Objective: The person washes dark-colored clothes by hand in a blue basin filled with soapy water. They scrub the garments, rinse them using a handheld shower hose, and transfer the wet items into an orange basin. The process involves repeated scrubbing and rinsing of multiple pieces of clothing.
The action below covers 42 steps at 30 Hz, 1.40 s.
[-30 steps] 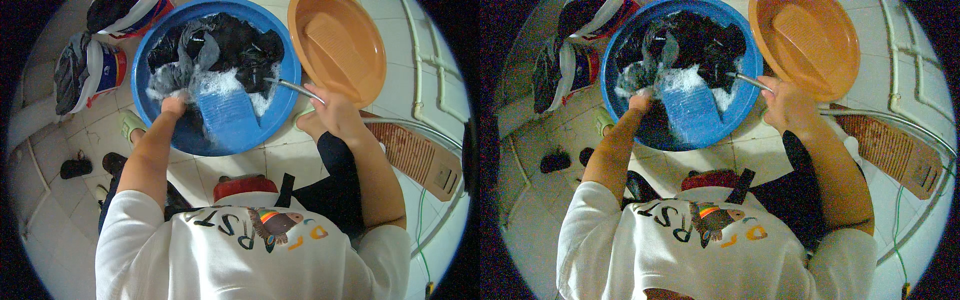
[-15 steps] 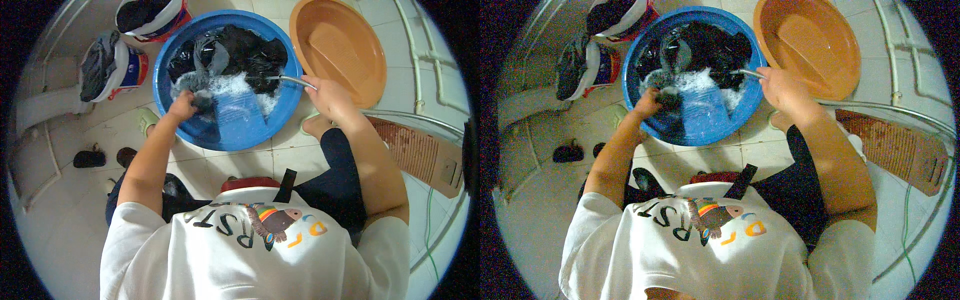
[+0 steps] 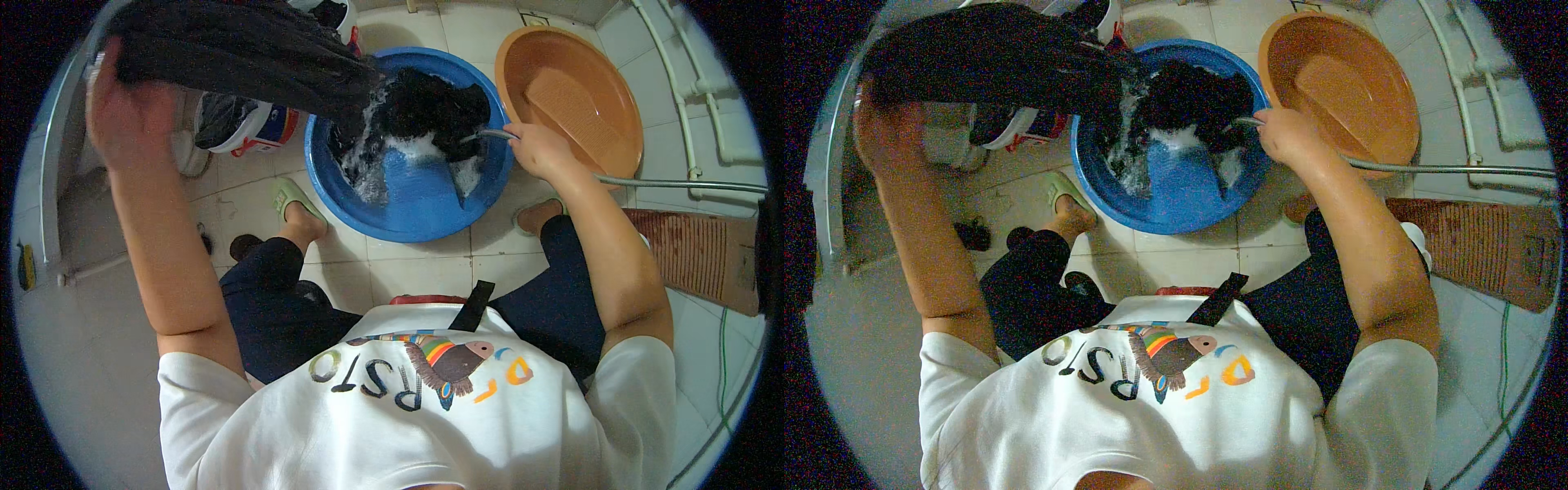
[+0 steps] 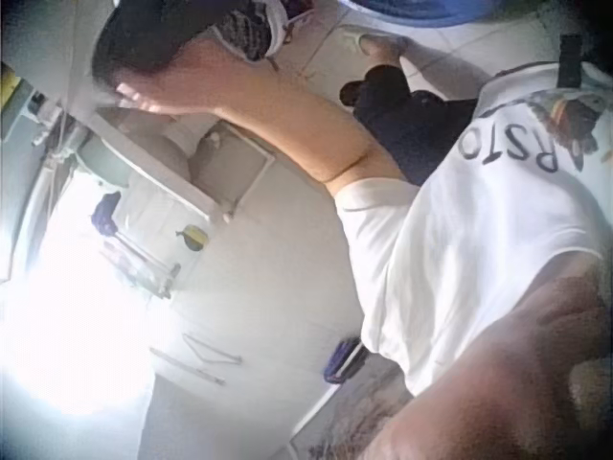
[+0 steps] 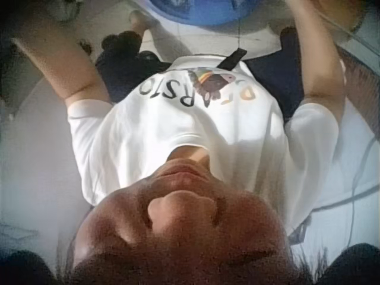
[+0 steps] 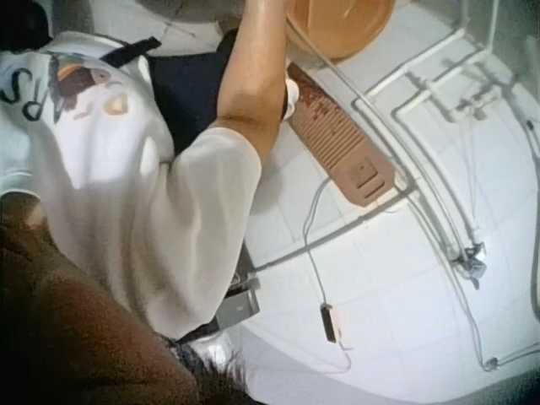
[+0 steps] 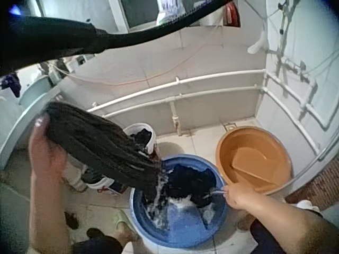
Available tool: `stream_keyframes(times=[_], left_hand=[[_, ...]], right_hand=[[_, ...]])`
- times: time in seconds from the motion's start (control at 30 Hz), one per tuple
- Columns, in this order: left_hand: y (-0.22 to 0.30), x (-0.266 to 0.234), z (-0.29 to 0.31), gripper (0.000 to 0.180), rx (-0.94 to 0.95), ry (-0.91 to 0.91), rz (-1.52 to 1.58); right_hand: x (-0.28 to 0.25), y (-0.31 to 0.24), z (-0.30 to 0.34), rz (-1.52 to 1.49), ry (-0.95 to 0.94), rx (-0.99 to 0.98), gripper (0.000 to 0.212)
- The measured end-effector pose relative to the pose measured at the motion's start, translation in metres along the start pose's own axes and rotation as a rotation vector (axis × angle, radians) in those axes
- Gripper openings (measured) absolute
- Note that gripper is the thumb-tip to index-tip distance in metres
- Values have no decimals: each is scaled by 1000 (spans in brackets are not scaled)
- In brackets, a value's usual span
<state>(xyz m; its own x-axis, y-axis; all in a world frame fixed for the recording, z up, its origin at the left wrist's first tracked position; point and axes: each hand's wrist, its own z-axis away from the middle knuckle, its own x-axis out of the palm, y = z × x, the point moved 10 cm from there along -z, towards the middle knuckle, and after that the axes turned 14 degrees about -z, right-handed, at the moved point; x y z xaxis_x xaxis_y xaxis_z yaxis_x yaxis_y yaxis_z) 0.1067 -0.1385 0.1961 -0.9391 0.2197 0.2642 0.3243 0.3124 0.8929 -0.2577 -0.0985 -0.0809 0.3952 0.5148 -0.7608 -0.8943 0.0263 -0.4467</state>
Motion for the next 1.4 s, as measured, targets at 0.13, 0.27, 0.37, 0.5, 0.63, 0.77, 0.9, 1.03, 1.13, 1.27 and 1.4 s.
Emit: stream_keyframes(times=[0.13,0.27,0.37,0.5,0.63,0.77,0.9,1.03,1.13,1.27,1.4], left_hand=[[28,-23,-7,25,152,268,-402],[-50,-21,22,36,-30,506,-763],[-129,-40,46,35,-183,419,-760],[-291,-96,122,31,-424,420,-865],[-391,-100,191,43,-642,174,-1233],[-463,-86,248,70,-918,-342,-1451],[-507,-91,267,75,-881,-651,-1378],[-525,-119,289,76,-1019,-950,-1605],[-538,-127,289,53,-1048,-1193,-1866],[-503,-89,253,36,-1038,-909,-1808],[-494,-130,260,35,-856,-529,-1561]], right_hand=[[-7,4,0,-9,30,-11,32],[-7,22,5,-47,37,50,32],[-5,15,2,-45,32,27,32],[-1,26,3,-56,43,43,32],[9,36,-4,-85,4,103,33],[18,35,-8,-102,-41,108,29],[20,34,-9,-207,29,-45,28],[19,33,-14,-292,26,-30,26],[19,24,-16,-176,24,-17,26],[18,24,-11,-161,113,-153,28],[17,8,-23,-319,-25,63,30]])
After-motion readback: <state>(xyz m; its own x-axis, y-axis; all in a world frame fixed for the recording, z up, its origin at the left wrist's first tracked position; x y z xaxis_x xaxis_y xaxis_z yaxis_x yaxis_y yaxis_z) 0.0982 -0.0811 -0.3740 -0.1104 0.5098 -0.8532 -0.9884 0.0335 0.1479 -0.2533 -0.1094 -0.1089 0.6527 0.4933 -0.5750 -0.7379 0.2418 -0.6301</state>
